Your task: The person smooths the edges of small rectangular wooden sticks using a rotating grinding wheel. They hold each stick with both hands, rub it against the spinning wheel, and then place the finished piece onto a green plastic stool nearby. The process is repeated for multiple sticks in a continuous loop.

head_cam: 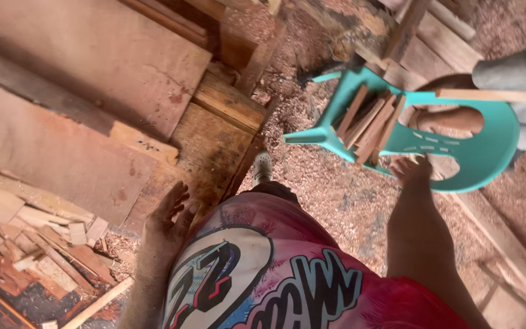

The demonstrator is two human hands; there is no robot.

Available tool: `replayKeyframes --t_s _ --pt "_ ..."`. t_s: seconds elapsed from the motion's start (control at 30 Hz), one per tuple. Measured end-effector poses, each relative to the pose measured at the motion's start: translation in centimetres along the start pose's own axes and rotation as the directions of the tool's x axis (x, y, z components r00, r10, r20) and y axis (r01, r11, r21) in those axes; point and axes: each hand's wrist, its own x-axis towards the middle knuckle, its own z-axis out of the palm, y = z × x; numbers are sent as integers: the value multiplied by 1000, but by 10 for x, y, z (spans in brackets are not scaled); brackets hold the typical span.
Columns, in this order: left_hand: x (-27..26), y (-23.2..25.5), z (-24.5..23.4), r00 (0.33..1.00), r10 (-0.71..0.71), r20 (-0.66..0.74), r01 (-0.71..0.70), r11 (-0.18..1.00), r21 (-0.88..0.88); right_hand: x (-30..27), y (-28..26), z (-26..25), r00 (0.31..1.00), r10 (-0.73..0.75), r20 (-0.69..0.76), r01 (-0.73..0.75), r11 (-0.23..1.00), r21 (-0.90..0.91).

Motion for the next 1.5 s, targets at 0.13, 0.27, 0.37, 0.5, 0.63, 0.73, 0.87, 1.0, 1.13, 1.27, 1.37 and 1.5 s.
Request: replayKeyframes --t_s 0.13,0.27,0.37,0.5,0.63,0.73,0.87,1.0,1.13,1.27,1.37,1.5 --pt "-8 -19 -4 998 -38 -52 32 993 -111 -7 -53 -25 911 -412 -5 398 877 269" --pt "-7 -40 -4 997 41 -69 -52 985 -167 6 -125 13 807 -544 229 392 784 481" --pt "-5 -48 0 994 30 -110 -56 968 -245 8 -138 57 903 -426 -47 398 793 461" --pt "-6 -45 0 993 19 -113 -40 982 -184 -7 -85 161 701 -503 506 297 851 434" --pt "-4 -24 4 988 78 -136 -107 969 -222 -109 -21 288 379 -344 859 81 937 339" --pt "2 3 4 970 194 -145 -221 953 -207 -179 20 356 111 -176 978 -57 982 183" --pt "21 35 9 982 137 -128 -169 940 -297 -235 75 406 -171 27 985 -188 980 -59" --pt "44 31 24 923 345 -170 -374 700 -608 -267 110 439 -287 159 945 -154 966 -209" --pt "59 1 23 952 266 -152 -305 773 -557 -287 126 462 -378 244 893 -131 941 -312" --pt "42 0 4 927 124 -355 -263 889 -375 -288 135 498 -374 209 904 -104 959 -265" --pt "20 6 -16 688 373 -623 -326 925 195 -275 134 523 -271 59 961 -218 968 -121" --pt "10 0 -38 530 580 -619 -338 814 473 -265 141 546 -326 72 943 -277 946 -168"
